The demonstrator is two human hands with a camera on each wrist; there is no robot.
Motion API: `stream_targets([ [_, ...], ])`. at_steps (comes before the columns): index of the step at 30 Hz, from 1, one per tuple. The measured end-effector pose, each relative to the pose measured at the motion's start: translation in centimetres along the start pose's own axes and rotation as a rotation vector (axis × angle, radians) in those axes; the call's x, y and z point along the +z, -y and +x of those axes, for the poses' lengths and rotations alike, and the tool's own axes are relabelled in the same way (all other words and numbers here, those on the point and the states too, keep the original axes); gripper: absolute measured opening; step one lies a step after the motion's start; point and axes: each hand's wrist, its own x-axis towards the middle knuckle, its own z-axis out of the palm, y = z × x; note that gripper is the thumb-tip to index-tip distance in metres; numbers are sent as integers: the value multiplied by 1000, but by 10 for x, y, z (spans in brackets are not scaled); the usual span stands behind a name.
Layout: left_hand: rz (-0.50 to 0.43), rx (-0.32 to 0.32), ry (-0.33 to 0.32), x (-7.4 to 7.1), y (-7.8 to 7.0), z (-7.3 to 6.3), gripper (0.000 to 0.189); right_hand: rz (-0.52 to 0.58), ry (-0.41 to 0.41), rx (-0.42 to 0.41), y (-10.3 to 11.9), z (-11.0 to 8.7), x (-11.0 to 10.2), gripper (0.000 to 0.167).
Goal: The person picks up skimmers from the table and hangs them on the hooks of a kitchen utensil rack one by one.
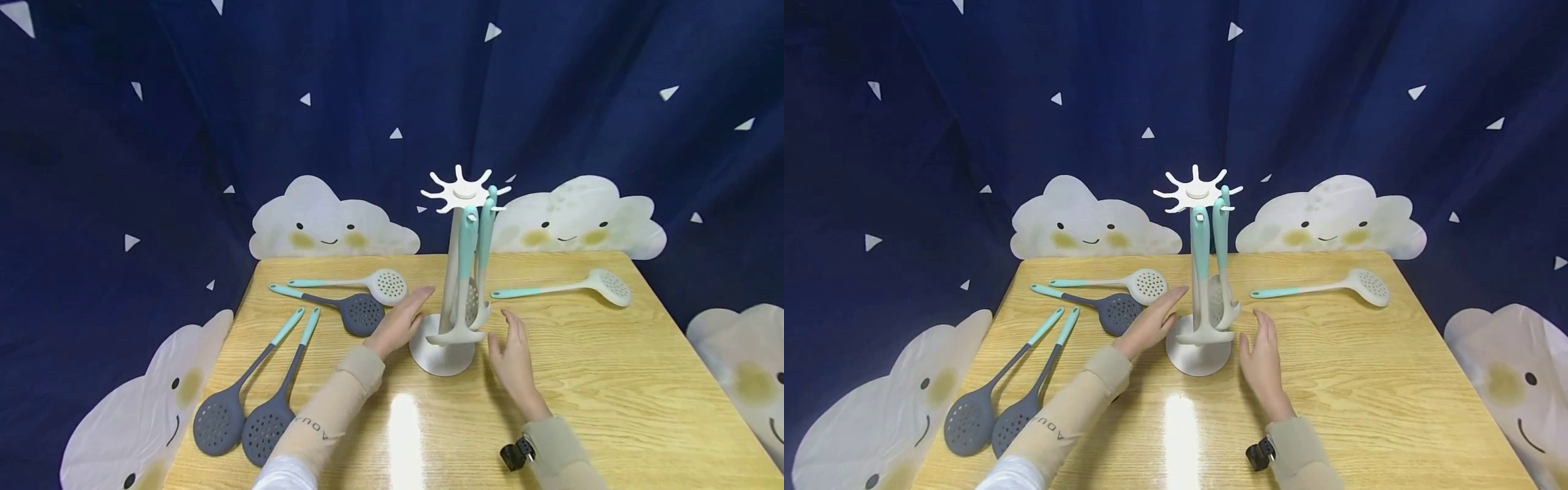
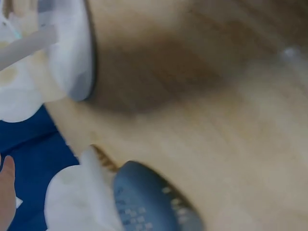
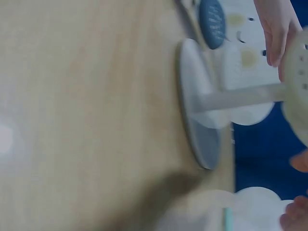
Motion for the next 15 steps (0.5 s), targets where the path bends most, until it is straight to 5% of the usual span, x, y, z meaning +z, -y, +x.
stream_targets([
  [6,20,-33,84,21,15,-5,50,3,194,47,-12,-16,24,78],
  [15,9,-127,282,39,21,-13,58,21,236,46,-10,-36,59,105],
])
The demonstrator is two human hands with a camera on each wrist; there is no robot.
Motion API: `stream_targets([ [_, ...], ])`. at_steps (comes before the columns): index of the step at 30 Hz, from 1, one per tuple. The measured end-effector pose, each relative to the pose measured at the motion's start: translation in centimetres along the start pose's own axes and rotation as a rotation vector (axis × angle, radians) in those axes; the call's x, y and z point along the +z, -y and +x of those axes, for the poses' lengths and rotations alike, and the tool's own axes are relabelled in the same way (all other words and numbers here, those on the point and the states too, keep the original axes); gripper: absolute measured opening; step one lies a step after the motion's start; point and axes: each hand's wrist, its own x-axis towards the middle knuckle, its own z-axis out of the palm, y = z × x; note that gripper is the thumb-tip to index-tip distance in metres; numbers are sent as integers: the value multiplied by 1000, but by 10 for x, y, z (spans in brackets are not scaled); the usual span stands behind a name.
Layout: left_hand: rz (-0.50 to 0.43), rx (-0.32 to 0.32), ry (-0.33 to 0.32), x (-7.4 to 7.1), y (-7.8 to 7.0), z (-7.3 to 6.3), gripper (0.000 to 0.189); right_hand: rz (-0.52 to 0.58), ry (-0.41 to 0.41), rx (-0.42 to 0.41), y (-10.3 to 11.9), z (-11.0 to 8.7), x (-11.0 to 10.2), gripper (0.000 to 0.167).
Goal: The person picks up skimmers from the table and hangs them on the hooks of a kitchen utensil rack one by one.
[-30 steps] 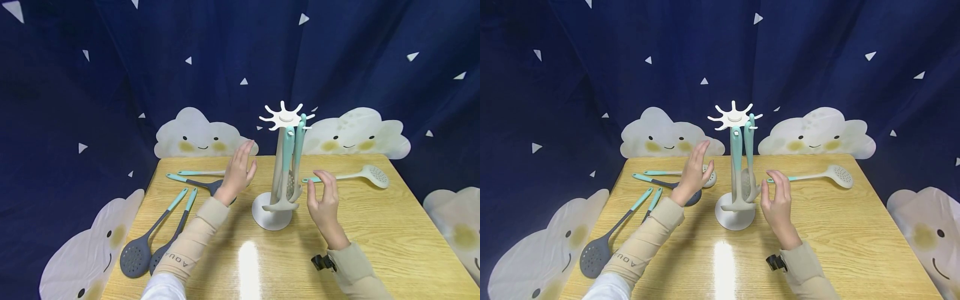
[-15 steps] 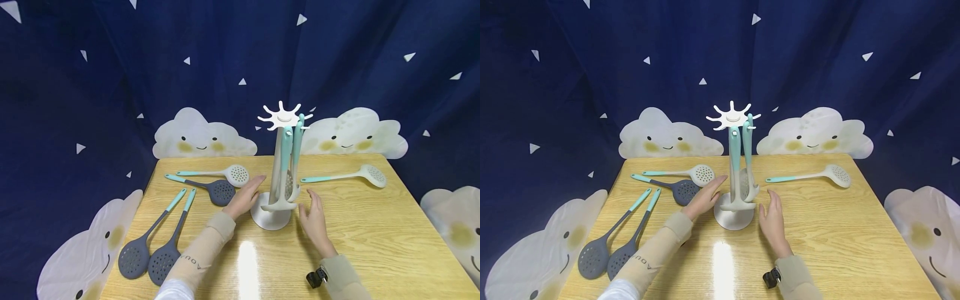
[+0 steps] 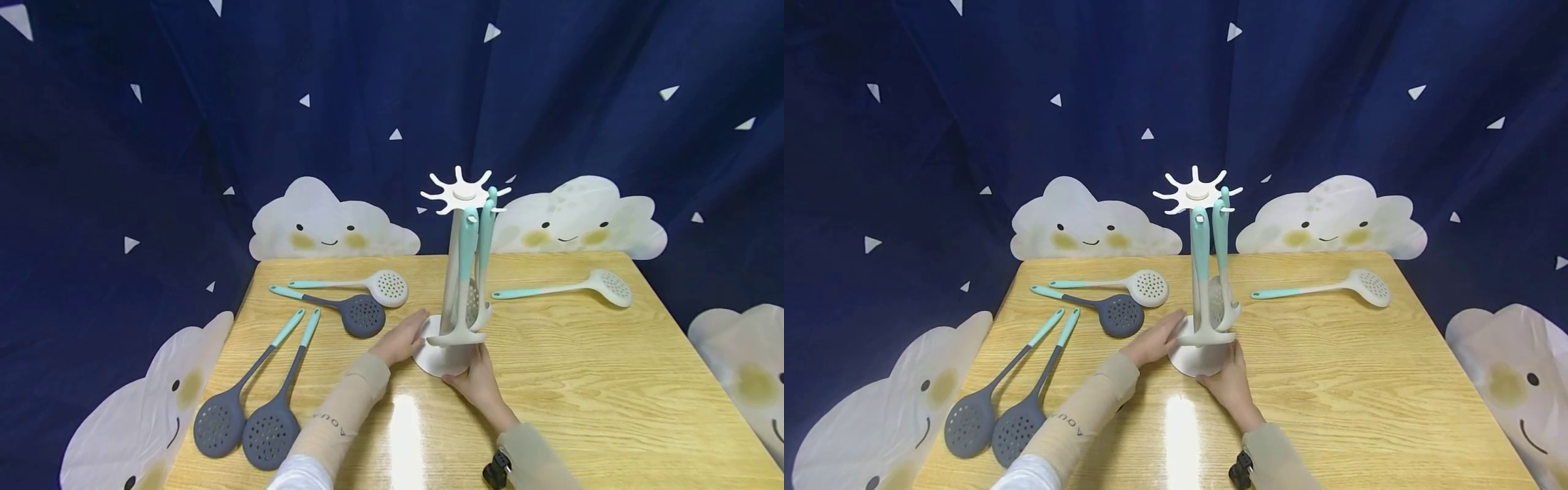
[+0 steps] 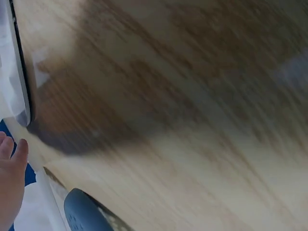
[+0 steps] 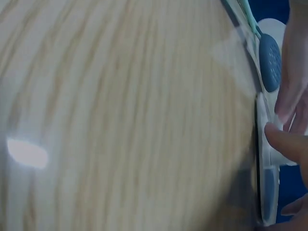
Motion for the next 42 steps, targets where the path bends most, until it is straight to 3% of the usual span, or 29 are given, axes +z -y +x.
stream_targets([
  [6,70,-58,35,7,0,1,57,-5,-91,-45,7,0,19,114],
  [11,98,-60,27,8,-4,0,54,-28,-119,-17,11,-1,27,111],
  [17,174,-67,29,8,-9,3,52,-60,-116,-11,15,-3,26,108],
  [24,222,-52,-20,9,-15,4,49,-102,-72,15,17,0,21,105],
  [35,217,-216,-45,15,-28,2,48,-120,38,51,8,12,11,107],
  [42,255,-306,-33,17,-35,3,48,-171,98,-48,-1,20,3,102],
])
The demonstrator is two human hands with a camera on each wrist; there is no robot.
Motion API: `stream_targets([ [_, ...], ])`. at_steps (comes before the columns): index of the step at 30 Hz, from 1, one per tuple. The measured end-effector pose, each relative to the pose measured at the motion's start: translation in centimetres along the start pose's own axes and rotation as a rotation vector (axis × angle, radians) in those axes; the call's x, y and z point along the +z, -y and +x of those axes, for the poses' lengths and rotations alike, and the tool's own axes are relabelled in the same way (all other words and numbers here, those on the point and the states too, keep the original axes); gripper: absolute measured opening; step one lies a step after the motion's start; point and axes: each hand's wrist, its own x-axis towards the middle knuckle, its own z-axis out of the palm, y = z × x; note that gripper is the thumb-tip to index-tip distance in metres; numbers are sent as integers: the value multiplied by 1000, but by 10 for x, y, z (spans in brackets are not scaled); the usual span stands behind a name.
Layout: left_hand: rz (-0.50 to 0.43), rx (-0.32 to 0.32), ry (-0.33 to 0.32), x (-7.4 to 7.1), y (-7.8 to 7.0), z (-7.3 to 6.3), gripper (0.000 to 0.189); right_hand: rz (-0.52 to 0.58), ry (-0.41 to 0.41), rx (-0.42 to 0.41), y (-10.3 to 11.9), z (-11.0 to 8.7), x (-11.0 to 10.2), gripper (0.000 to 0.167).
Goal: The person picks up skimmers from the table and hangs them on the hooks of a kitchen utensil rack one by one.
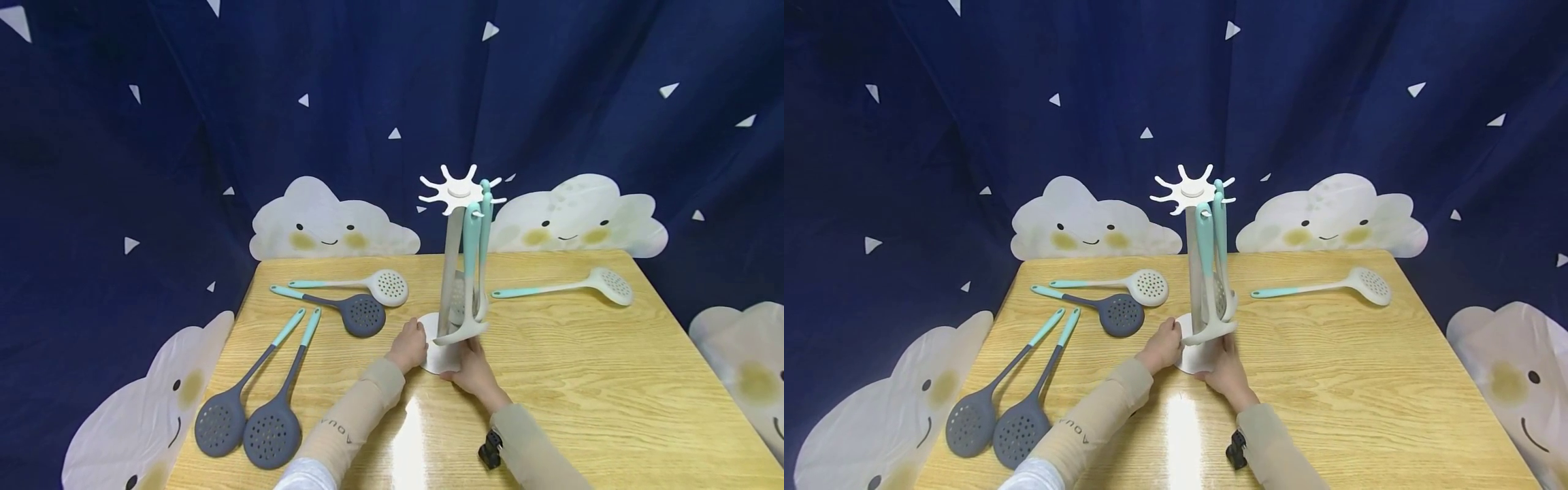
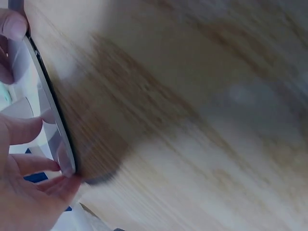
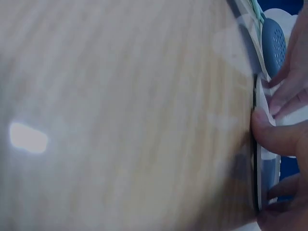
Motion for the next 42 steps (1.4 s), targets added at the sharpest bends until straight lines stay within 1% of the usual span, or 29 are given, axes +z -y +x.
stream_targets([
  [4,-3,-34,-16,1,-4,-3,45,-40,46,-46,-4,6,-4,100],
  [6,-10,-50,-29,1,-7,-5,44,-36,72,-51,-5,9,-6,99],
  [8,1,-61,-52,2,-10,-7,44,-37,98,-53,-6,12,-8,97],
  [11,37,-81,-88,2,-14,-10,46,-27,147,-41,-6,17,-12,94],
  [14,102,-96,-123,2,-18,-13,45,-35,192,-42,-7,21,-15,94],
  [17,152,-111,-144,3,-21,-13,40,-55,235,-57,-10,25,-17,92],
  [21,192,-124,-140,7,-23,-12,35,-58,294,-83,-15,29,-21,92],
  [24,233,-130,-132,8,-24,-12,33,-19,332,-84,-16,31,-24,94],
  [28,331,-124,-142,6,-28,-14,30,11,378,-55,-17,34,-28,94],
  [31,414,-113,-142,5,-30,-16,29,14,414,-34,-18,35,-29,93],
  [33,446,-111,-133,5,-32,-16,29,25,429,-21,-19,36,-30,94],
  [37,476,-120,-119,5,-34,-16,28,48,456,-14,-19,39,-33,96],
  [42,549,-116,-138,7,-34,-16,27,53,479,-21,-18,41,-36,97],
])
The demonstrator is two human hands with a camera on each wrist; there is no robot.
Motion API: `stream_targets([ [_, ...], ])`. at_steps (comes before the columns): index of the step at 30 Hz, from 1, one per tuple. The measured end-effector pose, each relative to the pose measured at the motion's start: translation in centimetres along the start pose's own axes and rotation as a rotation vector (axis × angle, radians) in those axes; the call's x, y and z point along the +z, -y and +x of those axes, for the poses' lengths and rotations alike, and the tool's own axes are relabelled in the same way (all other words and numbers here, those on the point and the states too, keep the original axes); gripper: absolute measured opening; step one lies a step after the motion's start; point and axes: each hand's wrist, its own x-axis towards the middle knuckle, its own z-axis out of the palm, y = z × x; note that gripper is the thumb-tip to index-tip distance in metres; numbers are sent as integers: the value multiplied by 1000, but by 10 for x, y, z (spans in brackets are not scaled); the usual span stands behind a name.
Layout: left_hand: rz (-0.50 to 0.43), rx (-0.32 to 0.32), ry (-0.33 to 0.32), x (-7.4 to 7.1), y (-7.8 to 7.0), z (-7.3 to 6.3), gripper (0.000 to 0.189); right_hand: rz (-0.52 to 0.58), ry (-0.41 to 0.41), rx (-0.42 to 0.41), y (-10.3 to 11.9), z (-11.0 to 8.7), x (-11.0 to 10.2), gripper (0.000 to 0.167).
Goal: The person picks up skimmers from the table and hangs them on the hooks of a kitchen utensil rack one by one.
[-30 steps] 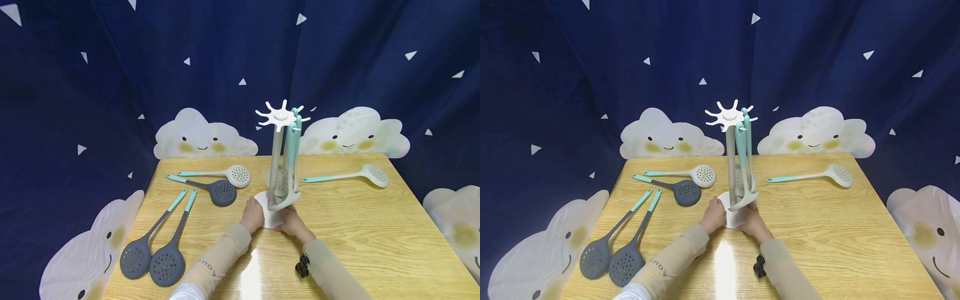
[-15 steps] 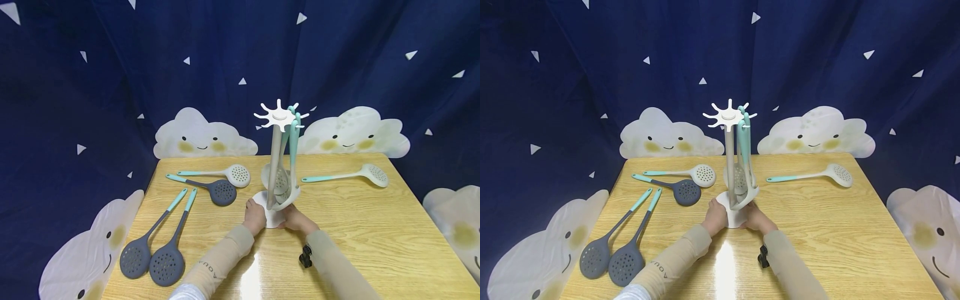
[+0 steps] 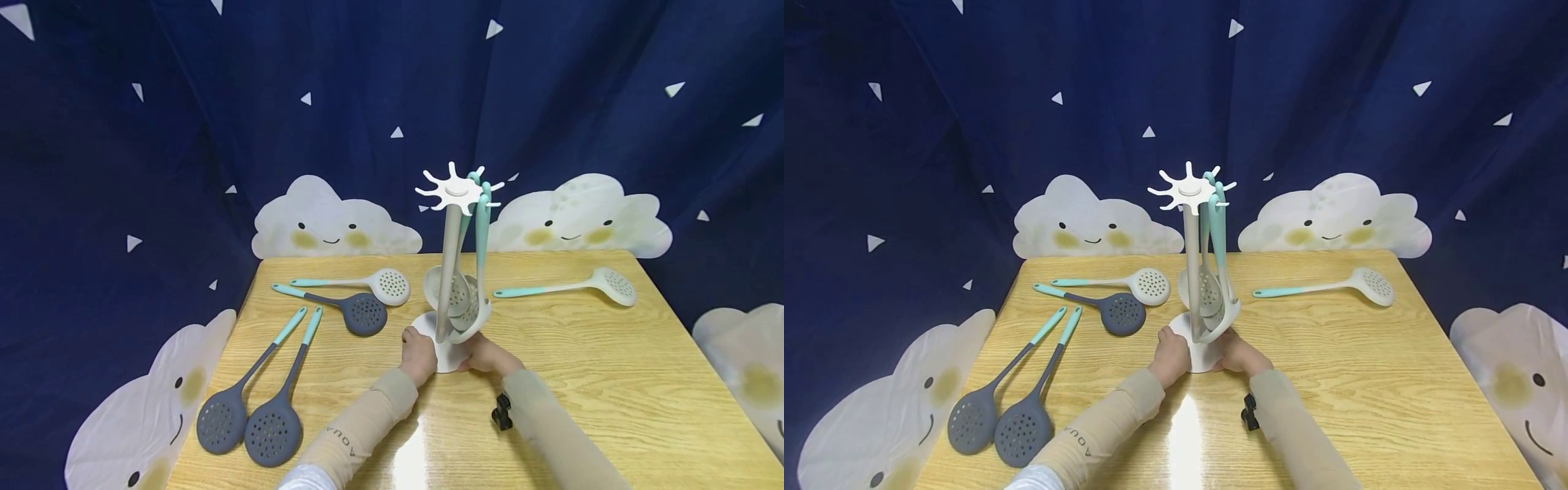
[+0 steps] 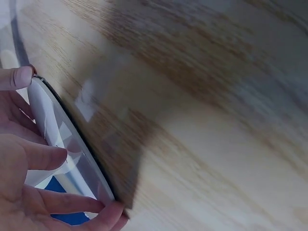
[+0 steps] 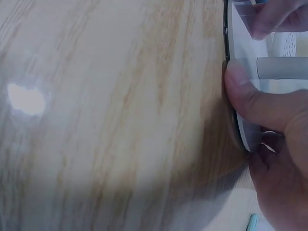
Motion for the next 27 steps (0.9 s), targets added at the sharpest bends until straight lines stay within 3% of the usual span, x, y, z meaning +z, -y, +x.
stream_targets([
  [8,-21,0,-19,0,1,-1,27,32,-37,-4,-4,0,4,96],
  [15,-42,24,24,0,5,2,26,-31,-190,-70,-4,-7,16,82],
  [18,-175,8,48,1,9,5,28,-48,-262,-85,-3,-12,23,79],
  [22,-481,2,59,8,19,13,39,-62,-347,-77,-1,-17,31,80],
  [27,-697,128,47,16,37,23,46,10,-403,-57,11,-23,41,94],
])
